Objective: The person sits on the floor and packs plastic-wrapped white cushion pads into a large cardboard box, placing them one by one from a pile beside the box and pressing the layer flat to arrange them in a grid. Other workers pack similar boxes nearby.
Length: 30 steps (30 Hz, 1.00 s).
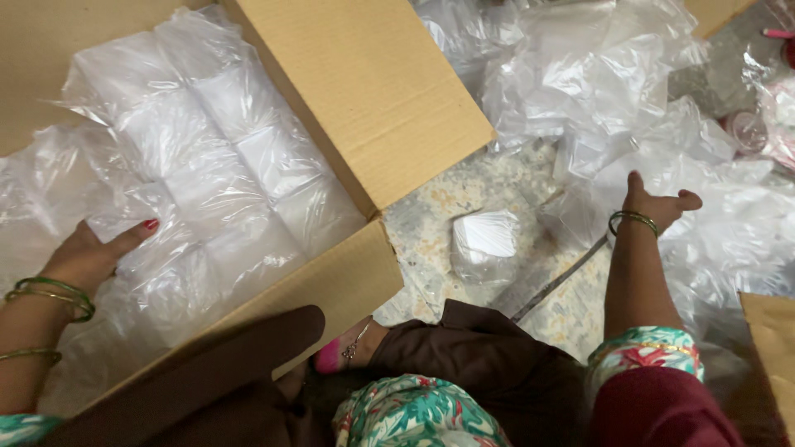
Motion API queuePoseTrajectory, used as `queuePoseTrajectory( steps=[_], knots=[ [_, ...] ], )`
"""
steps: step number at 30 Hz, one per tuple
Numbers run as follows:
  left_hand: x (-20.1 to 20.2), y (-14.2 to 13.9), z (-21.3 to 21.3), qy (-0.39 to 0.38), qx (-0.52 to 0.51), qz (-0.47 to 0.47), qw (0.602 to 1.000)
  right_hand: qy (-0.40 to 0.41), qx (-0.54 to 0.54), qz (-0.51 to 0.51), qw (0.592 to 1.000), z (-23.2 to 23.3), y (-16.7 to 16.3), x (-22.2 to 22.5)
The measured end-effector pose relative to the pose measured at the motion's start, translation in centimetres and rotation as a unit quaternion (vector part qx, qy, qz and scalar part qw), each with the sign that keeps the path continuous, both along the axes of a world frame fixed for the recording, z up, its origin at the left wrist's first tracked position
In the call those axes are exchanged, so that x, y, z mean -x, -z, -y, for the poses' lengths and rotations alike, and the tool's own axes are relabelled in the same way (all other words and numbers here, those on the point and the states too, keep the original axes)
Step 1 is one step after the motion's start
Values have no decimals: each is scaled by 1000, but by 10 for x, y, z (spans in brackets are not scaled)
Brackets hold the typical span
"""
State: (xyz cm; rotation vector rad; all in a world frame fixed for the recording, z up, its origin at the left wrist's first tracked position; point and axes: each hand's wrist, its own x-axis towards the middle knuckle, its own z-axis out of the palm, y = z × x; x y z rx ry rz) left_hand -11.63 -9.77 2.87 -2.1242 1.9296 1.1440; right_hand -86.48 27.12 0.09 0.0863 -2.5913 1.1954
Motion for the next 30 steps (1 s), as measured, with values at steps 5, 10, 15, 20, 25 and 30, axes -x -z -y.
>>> queuePoseTrajectory(
  steps=[5, 10, 15, 20, 25, 30],
  knots=[
    [-11, 16, 6, 61, 60, -50, 995, -76, 109, -62, 989, -4, -2, -9],
    [-11, 15, 4, 11, -35, -96, 995, -169, 159, 150, 961, -51, 21, -99],
    [2, -3, 1, -8, -50, -127, 991, -277, 257, 399, 835, -44, 47, -158],
    [6, -5, 4, 9, -43, -66, 997, -267, 92, 429, 858, -20, 42, -167],
    [3, 0, 8, 18, -26, -48, 998, -280, 10, 426, 861, 1, 44, -185],
    [4, 0, 9, 11, -19, -42, 999, -397, -169, 211, 877, 35, 18, -242]
  ],
)
